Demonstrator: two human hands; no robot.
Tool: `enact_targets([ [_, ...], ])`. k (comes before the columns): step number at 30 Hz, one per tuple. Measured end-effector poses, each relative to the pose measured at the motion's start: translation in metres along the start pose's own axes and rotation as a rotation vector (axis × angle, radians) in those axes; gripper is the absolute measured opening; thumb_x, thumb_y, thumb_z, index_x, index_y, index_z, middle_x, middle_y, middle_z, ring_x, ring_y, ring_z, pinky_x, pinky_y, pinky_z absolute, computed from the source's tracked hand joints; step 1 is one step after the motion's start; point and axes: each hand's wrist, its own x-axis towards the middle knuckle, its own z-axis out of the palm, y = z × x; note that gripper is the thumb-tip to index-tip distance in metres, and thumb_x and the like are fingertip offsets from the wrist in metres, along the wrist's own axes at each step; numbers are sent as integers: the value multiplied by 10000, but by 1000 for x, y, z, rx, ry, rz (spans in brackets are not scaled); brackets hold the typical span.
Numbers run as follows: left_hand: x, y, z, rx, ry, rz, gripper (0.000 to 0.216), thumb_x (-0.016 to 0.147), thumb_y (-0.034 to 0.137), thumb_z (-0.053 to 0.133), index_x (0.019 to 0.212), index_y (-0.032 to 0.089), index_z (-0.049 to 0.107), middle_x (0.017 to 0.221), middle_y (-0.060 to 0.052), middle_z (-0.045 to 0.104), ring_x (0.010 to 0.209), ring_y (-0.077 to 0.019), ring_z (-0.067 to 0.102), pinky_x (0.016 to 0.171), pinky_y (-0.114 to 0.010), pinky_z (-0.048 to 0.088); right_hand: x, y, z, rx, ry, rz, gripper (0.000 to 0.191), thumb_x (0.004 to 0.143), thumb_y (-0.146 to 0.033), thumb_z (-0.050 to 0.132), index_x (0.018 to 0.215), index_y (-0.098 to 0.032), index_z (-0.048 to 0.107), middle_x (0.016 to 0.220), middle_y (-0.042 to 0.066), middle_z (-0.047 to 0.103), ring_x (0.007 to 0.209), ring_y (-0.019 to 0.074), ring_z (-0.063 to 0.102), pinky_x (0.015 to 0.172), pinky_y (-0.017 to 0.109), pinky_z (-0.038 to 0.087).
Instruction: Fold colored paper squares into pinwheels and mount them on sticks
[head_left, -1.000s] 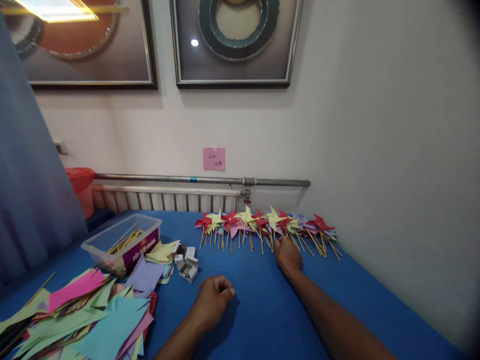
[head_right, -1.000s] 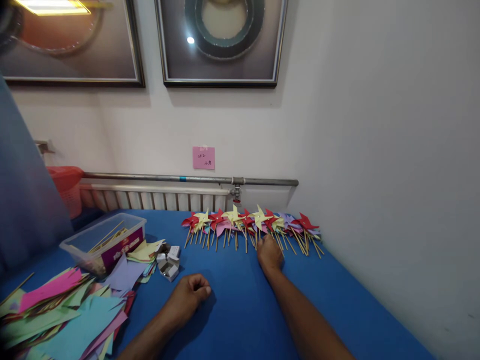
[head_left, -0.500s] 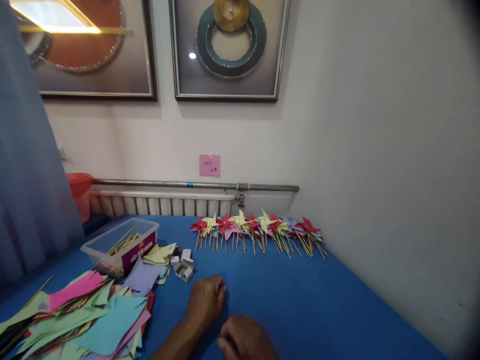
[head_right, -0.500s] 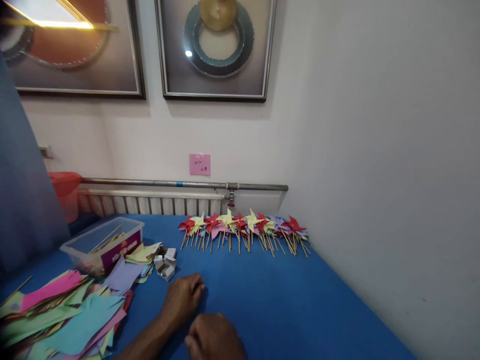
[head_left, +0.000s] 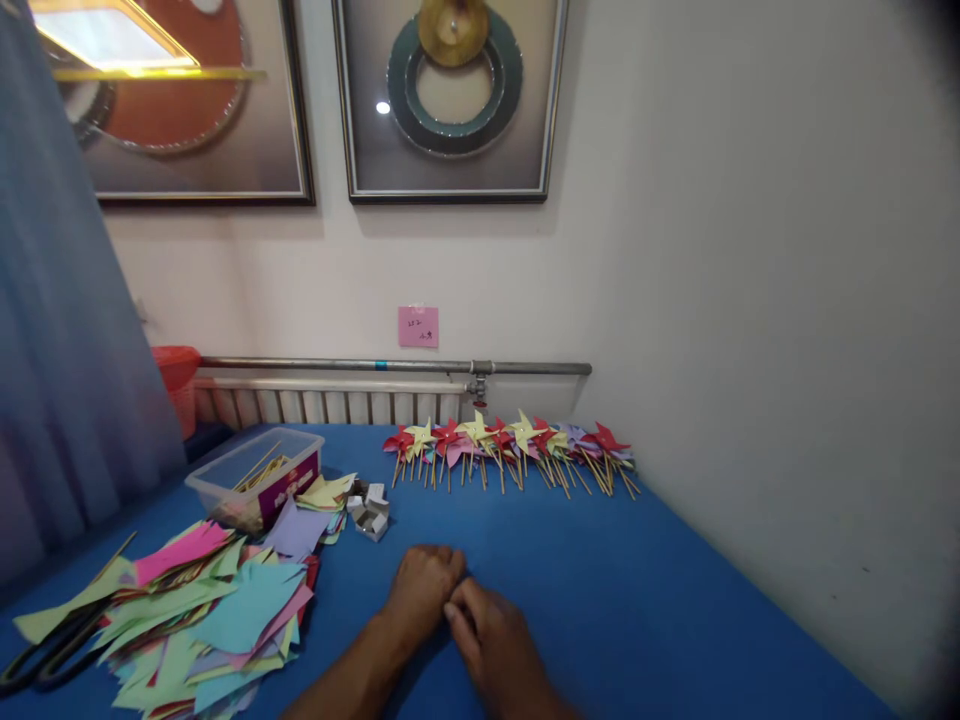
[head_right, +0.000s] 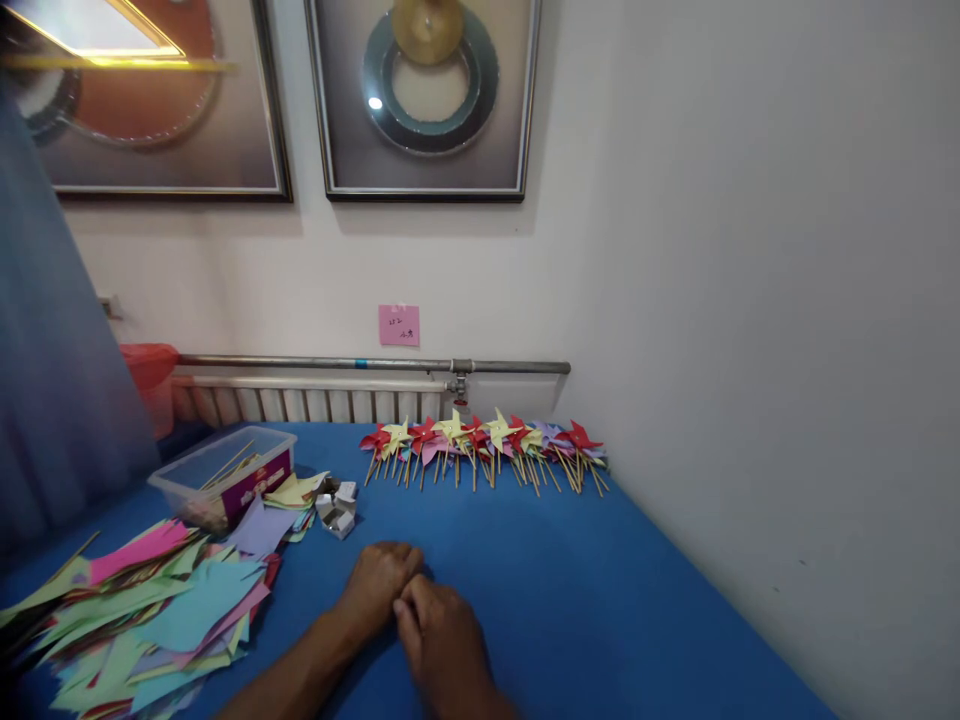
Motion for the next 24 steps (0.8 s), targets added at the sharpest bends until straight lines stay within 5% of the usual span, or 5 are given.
enact_targets([
  [14,-50,10,-16,-68,97,-209,303,947,153,418,963,159,721,911,-174,727,801,-316,696,669,-395,442,10,5,-7,196,104,192,377,992,-516,356,746,-253,472,627,-31,560,575,166,521,578,265,351],
  [20,-89,20,-1,-95,33,-296,299,956,196,405,925,239,700,939,-143,709,877,-309,686,717,-421,474,12,3,-7,173,59,195,398,989,-524,333,706,-260,424,590,-43,494,560,163,482,570,272,336],
  [24,-119,19,19,-115,160,-264,277,960,209,422,846,255,671,895,-106,693,834,-250,664,740,-392,486,13,2,-8,172,53,195,389,981,-515,348,695,-259,412,577,-47,482,545,157,468,560,273,324],
])
